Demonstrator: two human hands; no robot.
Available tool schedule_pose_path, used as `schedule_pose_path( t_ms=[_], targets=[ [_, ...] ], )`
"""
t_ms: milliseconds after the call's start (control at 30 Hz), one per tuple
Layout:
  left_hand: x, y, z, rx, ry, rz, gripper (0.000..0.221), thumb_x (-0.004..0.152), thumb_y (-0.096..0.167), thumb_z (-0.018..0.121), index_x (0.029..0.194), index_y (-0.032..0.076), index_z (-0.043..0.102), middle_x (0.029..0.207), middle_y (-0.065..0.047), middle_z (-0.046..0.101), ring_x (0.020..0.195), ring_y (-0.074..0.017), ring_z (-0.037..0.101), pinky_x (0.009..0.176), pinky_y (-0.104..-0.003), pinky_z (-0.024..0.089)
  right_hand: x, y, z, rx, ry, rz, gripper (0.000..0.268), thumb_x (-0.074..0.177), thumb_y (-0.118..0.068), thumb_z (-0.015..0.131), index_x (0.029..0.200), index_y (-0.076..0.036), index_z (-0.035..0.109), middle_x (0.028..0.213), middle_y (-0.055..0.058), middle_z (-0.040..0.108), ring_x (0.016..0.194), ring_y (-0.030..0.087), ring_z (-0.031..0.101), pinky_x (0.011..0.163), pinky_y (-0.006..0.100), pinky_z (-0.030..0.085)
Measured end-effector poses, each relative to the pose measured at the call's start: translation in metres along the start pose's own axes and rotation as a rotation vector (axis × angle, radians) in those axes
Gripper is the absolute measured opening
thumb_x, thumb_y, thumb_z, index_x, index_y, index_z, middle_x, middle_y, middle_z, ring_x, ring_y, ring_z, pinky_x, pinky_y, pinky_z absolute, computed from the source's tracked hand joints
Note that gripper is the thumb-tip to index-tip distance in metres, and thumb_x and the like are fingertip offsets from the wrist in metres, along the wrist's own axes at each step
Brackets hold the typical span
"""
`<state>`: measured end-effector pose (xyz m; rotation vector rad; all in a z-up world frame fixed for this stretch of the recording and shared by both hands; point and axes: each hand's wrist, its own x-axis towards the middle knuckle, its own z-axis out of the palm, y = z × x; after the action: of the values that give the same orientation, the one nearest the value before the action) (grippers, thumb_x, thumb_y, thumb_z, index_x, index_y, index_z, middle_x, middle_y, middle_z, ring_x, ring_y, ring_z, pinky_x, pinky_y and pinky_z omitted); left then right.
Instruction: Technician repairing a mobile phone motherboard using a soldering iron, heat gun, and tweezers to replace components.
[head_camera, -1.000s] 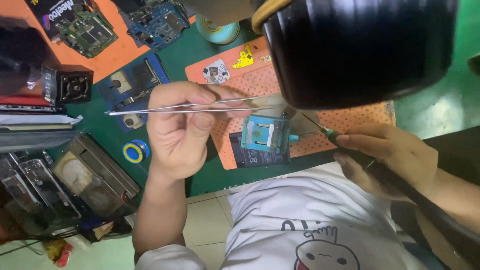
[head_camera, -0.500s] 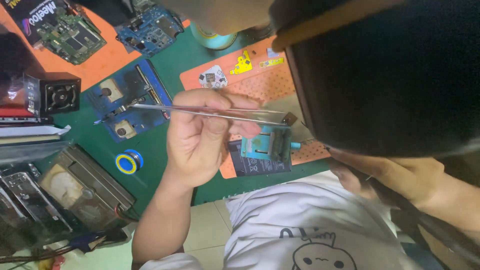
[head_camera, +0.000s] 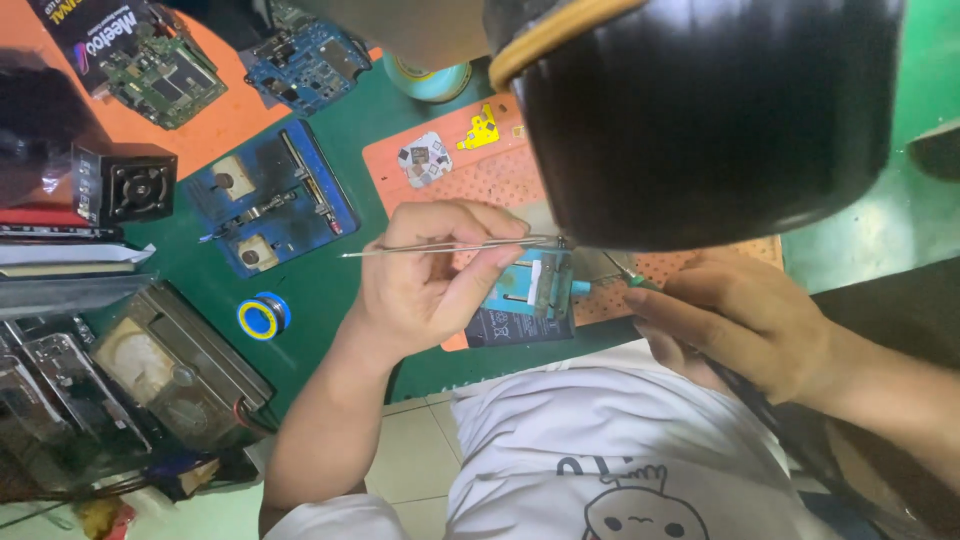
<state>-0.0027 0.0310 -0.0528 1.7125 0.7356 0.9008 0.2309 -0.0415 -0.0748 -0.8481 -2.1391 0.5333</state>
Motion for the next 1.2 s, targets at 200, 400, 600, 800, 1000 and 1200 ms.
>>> schedule_pose_path(
  t_ms=[200,400,600,800,1000,1200],
  targets=[
    [0.003,-0.003,0.002,0.036,-0.066,0.051,0.021,0.083,-0.003,0.051,0.09,0.003,0.032,0.082,-0.018,0.056,0.076,-0.0262,0.061,0.063,-0.03,0.051,0.011,-0.002,-0.002,-0.015,0.048,-0.026,0.017,0.076,0.001,0.06,0.089,0.009,0.054,0.075,0.015,0.049,0.064,0.023,0.054,0.057,0.034,0.052],
    [-0.001,-0.009,0.001,0.076,-0.062,0.027,0.019,0.084,0.002,0.05,0.089,0.004,0.032,0.078,-0.015,0.053,0.061,-0.0185,0.051,0.052,-0.025,0.038,0.01,-0.001,-0.002,-0.021,0.054,-0.027,0.017,0.076,0.001,0.061,0.09,0.008,0.055,0.078,0.016,0.054,0.067,0.023,0.058,0.056,0.031,0.054],
    [0.0,-0.01,0.001,0.037,-0.082,0.042,0.016,0.085,0.004,0.046,0.089,0.004,0.03,0.063,-0.008,0.041,0.052,-0.0157,0.037,0.051,-0.027,0.031,0.01,0.0,-0.003,-0.041,0.048,-0.023,0.02,0.075,0.004,0.062,0.093,0.007,0.056,0.083,0.016,0.058,0.065,0.02,0.059,0.047,0.026,0.048],
    [-0.001,-0.012,0.0,0.083,-0.078,0.039,0.017,0.086,0.004,0.047,0.09,0.005,0.031,0.065,-0.009,0.042,0.05,-0.0147,0.035,0.05,-0.027,0.029,0.009,0.003,-0.005,0.034,-0.001,-0.05,0.025,0.075,0.015,0.051,0.1,0.011,0.051,0.081,0.014,0.054,0.061,0.017,0.054,0.049,0.026,0.043],
    [-0.001,-0.012,0.0,0.106,-0.072,0.033,0.016,0.086,0.005,0.047,0.09,0.004,0.032,0.065,-0.008,0.043,0.052,-0.0144,0.038,0.051,-0.026,0.031,-0.008,0.006,0.001,0.094,-0.141,-0.006,0.045,0.075,0.012,0.054,0.117,0.006,0.039,0.069,0.004,0.052,0.053,0.015,0.045,0.04,0.027,0.034],
    [-0.001,-0.012,0.001,0.012,-0.095,0.042,0.015,0.086,0.002,0.045,0.09,0.004,0.03,0.07,-0.011,0.045,0.057,-0.0171,0.041,0.054,-0.027,0.034,-0.01,0.007,0.002,0.021,-0.186,0.01,0.071,0.069,0.013,0.056,0.13,-0.003,0.022,0.087,0.006,0.061,0.055,0.014,0.05,0.038,0.027,0.031]
  ],
)
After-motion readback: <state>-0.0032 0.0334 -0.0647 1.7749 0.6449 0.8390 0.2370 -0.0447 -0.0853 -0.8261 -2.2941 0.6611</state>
